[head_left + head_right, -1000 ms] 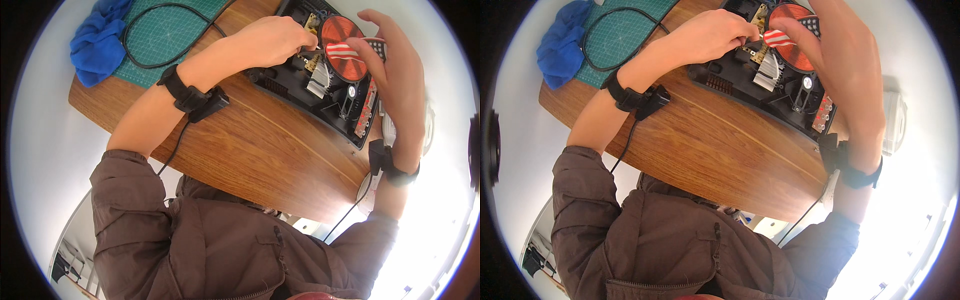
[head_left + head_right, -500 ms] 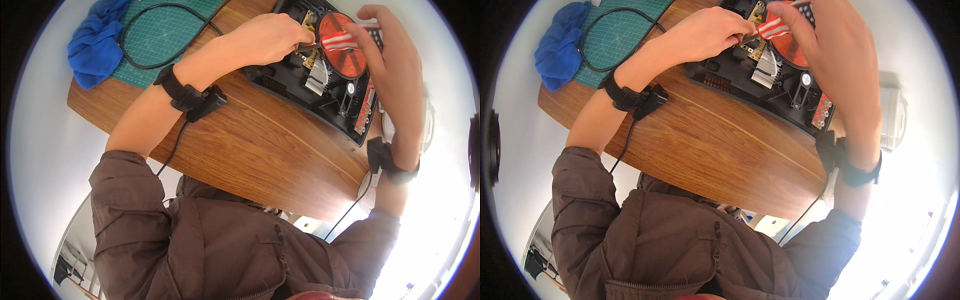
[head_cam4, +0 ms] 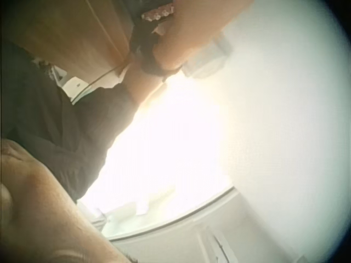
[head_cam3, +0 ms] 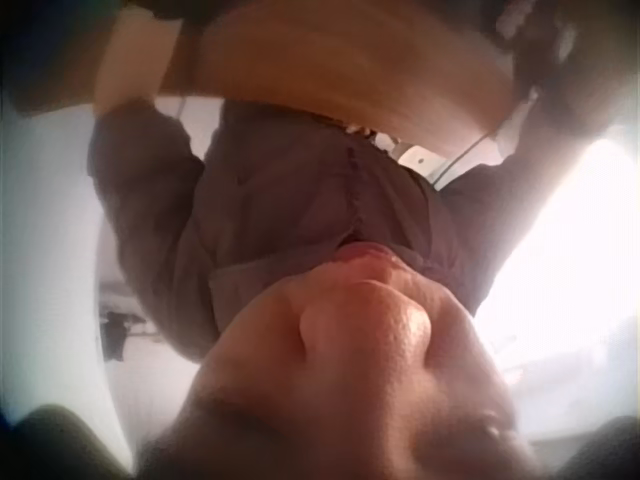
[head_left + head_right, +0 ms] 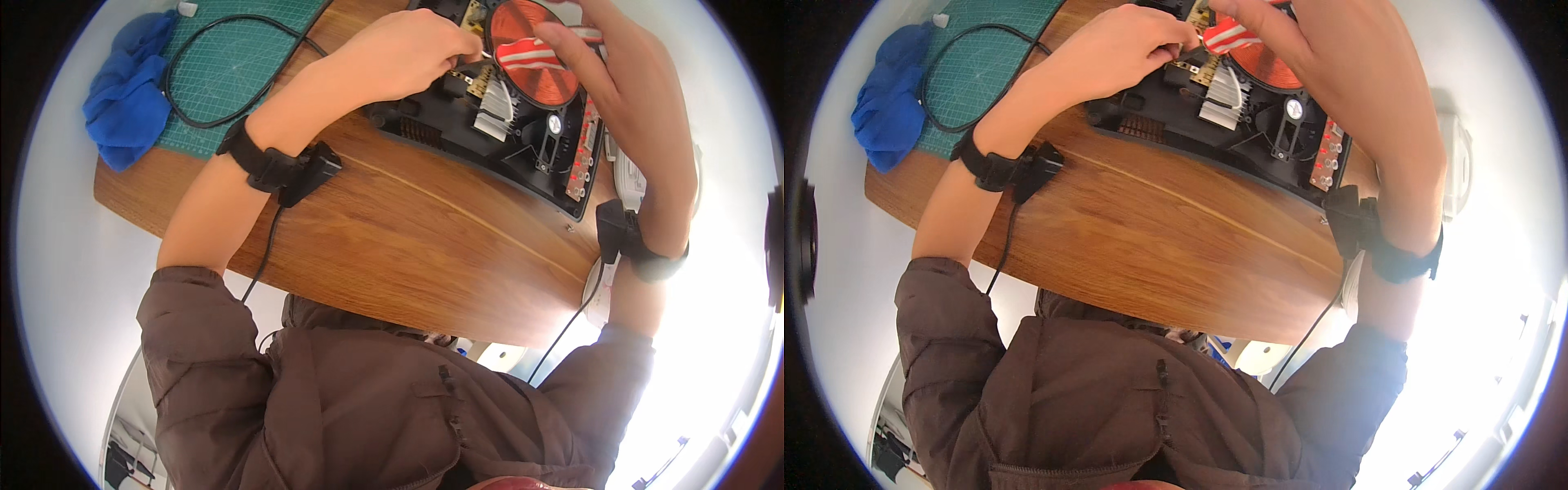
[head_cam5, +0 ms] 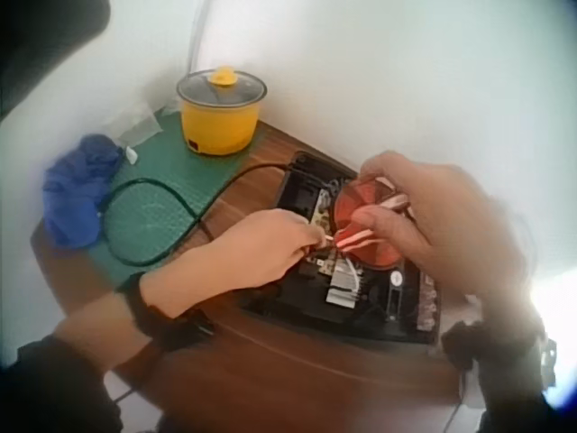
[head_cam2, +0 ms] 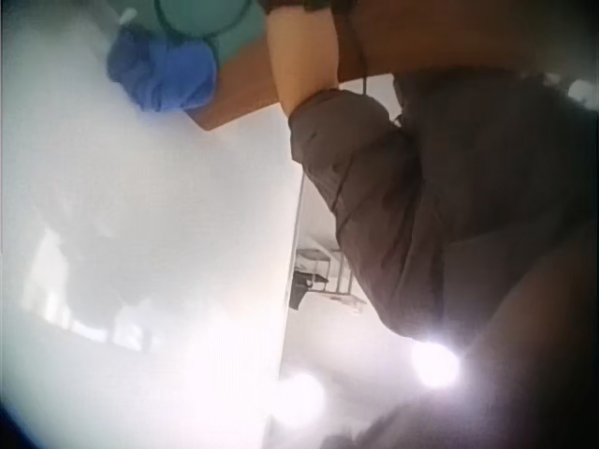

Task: The person assembles an electronic device by placing a copper coil over a circuit board, connecting wires, and securing components with a screwdriver. The person uses a screwdriver to tighten screws and adjusts the coil and wires multiple times.

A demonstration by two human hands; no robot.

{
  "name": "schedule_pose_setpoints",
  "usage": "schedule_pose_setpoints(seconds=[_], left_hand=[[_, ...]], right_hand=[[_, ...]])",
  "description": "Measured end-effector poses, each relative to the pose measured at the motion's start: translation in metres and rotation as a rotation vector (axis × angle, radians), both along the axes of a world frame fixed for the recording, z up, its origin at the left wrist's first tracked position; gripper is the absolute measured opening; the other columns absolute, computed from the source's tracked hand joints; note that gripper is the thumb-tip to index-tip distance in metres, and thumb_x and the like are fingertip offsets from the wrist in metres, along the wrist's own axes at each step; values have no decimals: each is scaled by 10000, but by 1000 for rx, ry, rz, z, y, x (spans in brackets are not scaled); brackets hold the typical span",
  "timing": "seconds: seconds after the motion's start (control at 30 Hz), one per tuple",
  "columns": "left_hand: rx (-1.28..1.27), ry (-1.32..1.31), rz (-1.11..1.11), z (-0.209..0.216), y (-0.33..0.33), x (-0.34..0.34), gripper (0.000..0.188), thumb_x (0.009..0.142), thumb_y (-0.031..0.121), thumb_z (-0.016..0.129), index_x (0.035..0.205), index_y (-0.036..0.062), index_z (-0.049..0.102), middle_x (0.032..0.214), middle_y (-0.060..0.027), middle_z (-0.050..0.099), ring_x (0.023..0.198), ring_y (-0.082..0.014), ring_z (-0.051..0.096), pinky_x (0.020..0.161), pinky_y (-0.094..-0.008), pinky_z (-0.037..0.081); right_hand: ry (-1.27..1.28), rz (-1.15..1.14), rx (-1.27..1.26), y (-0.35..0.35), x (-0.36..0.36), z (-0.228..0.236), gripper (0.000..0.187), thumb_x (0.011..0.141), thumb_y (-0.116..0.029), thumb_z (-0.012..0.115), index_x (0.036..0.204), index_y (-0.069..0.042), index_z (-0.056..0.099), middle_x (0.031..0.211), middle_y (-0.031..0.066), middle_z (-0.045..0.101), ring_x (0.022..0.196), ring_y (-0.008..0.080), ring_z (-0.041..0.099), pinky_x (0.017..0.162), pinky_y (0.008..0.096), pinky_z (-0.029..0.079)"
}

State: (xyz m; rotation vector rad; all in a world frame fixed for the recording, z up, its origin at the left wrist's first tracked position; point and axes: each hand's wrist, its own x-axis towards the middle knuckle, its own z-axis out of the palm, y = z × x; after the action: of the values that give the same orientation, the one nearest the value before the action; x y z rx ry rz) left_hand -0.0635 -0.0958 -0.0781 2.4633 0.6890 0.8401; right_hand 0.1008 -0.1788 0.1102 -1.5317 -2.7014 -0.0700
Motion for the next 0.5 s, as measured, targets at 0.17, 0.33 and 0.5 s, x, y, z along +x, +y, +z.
schedule_pose_setpoints(seconds=[0.17,0.33,0.5], left_hand=[[21,-38,-13,-2,0,0,147,904,80,601,995,10,693,928,-214,685,933,-425,666,818,-504,526],[18,-4,-4,-2,-1,-2,156,903,77,608,1016,11,694,927,-209,686,926,-423,666,823,-500,529],[46,-42,-17,-4,1,4,160,908,80,617,1028,11,697,948,-198,692,950,-410,668,844,-487,530]], right_hand=[[144,-30,92,-3,2,-19,353,965,-197,689,1263,-39,583,1062,167,686,916,285,673,704,406,533],[250,53,165,23,37,-42,402,964,-199,687,1313,-44,563,1204,161,644,931,283,660,737,398,532],[131,70,-227,12,33,7,367,963,-161,679,1290,-36,567,1176,165,654,982,288,660,829,389,531]])
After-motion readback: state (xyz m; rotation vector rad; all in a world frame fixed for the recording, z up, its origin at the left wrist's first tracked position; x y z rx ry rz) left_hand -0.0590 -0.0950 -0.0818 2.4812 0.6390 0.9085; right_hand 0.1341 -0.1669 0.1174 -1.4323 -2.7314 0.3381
